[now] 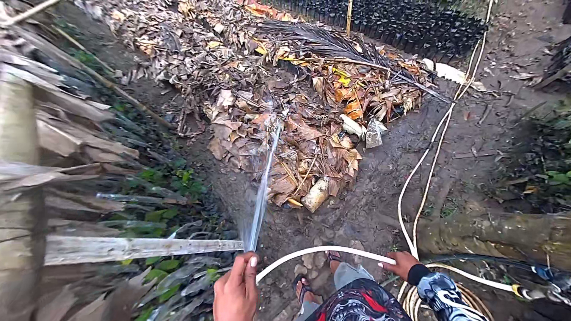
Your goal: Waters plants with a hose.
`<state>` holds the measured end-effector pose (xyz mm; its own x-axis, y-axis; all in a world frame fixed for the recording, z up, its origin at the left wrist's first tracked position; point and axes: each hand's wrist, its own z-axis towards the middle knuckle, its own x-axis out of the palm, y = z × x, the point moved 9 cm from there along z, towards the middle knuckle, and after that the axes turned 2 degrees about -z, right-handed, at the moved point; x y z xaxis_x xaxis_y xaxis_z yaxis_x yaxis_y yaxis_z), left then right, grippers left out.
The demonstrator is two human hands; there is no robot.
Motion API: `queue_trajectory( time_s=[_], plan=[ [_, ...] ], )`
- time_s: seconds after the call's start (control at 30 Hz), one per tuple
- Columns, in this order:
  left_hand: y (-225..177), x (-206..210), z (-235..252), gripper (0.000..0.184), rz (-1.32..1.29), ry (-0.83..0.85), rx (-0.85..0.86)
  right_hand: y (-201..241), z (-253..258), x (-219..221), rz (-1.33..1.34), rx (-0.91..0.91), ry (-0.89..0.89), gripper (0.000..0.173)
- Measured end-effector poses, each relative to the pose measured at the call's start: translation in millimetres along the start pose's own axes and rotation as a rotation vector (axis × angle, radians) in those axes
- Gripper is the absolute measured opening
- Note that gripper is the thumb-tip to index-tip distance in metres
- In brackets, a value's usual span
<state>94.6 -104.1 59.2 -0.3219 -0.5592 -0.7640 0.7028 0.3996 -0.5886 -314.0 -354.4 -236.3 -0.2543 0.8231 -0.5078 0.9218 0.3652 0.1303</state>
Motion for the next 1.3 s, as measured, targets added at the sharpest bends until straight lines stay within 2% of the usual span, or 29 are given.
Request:
queue_trajectory(
  time_s=[0.1, 0.23, 0.4, 0.53, 0.63, 0.73, 0.83, 0.97, 1.07, 1.2, 1.3],
  plan=[
    [-20, 20, 18, 0.046, 0.004, -0.005, 0.045, 19, -9, -39, -0.09, -0.076, -0.05, 0.064],
    [-50, 70, 48, 0.041, 0.072, 0.027, 0.126, 94, -40, -80, -0.226, -0.237, -0.044, 0.054],
    [-81, 134, 71, 0.033, 0.194, 0.133, 0.116, 171, -80, -101, -0.323, -0.437, -0.026, 0.052],
    [-88, 170, 78, 0.03, 0.226, 0.237, 0.05, 201, -106, -104, -0.319, -0.663, -0.128, 0.045],
    [-94, 181, 80, 0.028, 0.219, 0.23, 0.022, 206, -112, -119, -0.266, -0.813, -0.278, 0.042],
    [-95, 193, 79, 0.031, 0.202, 0.325, -0.118, 207, -107, -149, -0.198, -0.846, -0.305, 0.044],
    [-92, 213, 76, 0.044, 0.17, 0.466, -0.199, 206, -95, -172, -0.145, -0.932, -0.386, 0.041],
    [-94, 229, 80, 0.069, 0.146, 0.643, -0.259, 200, -84, -197, -0.127, -0.971, -0.384, 0.04],
    [-97, 237, 78, 0.076, 0.18, 0.79, -0.308, 196, -83, -218, -0.075, -1.061, -0.506, 0.031],
    [-84, 225, 65, 0.078, 0.241, 0.801, -0.381, 191, -58, -212, -0.125, -1.106, -0.465, 0.021],
    [-67, 186, 54, 0.07, 0.292, 0.655, -0.444, 158, -28, -213, -0.123, -1.162, -0.601, 0.015]
  ],
)
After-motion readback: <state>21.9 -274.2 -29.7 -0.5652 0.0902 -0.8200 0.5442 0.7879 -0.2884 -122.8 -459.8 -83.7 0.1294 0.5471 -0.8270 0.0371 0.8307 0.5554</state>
